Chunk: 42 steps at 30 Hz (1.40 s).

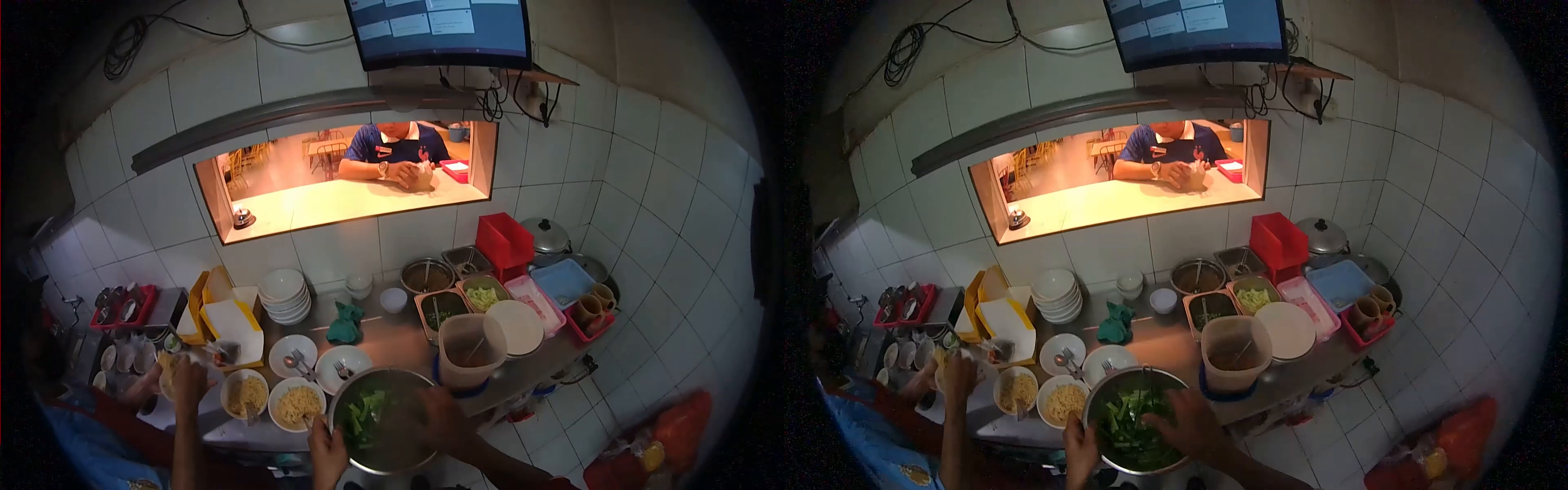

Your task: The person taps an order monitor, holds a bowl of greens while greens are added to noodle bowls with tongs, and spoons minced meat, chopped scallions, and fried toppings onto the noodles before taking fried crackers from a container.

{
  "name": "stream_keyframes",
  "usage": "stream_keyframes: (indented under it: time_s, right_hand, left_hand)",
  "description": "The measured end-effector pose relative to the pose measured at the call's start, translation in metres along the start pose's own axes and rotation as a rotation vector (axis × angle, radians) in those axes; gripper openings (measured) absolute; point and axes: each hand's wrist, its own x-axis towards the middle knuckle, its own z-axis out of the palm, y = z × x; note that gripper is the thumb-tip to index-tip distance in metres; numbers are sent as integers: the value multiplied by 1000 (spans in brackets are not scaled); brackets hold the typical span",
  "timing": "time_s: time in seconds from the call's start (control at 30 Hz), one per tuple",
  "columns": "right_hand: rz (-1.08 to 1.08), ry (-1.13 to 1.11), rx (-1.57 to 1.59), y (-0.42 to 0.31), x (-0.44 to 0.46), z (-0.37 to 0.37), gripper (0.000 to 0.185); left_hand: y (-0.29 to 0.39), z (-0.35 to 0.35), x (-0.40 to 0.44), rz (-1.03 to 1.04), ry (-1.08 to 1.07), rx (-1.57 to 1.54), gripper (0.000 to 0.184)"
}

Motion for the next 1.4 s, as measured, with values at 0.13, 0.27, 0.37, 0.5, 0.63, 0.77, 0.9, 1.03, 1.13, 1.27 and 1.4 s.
stream_keyframes:
  time_s: [0.13, 0.27, 0.37, 0.5, 0.63, 0.77, 0.9, 1.03, 1.13, 1.27, 1.4]
  right_hand:
    - [103, -228, 13, 16, -24, 73, 69]
    - [167, -271, 188, 20, -30, 131, 55]
    - [101, -377, 240, 5, -32, 136, 44]
    - [178, -563, 192, -9, -33, 115, 41]
    - [74, -271, 244, 6, -40, 82, 42]
    - [123, 37, 242, 18, -53, 38, 32]
    - [314, 288, 516, 12, -67, 8, 28]
    - [392, 455, 620, -2, -71, -15, 31]
    - [347, 525, 736, -10, -81, -18, 31]
    - [300, 419, 484, -10, -89, -17, 33]
    - [267, 470, 312, -11, -86, -9, 33]
  left_hand:
    - [-41, 21, -59, 63, 101, 94, 16]
    - [-31, 7, -80, 50, 96, 247, 28]
    - [-26, 0, -86, -16, 143, 199, 21]
    - [-36, -2, -91, -84, 172, 77, 6]
    - [-62, 8, -88, -54, 174, -12, 10]
    - [-42, 7, -79, -159, 37, -222, 14]
    - [-43, 17, -67, -109, -16, -299, 7]
    - [-5, 12, -57, -267, -120, -327, 17]
    - [-7, 17, -57, -265, -150, -447, 17]
    - [-3, 21, -59, -190, -158, -380, 13]
    - [12, 19, -59, -216, -127, -420, 8]
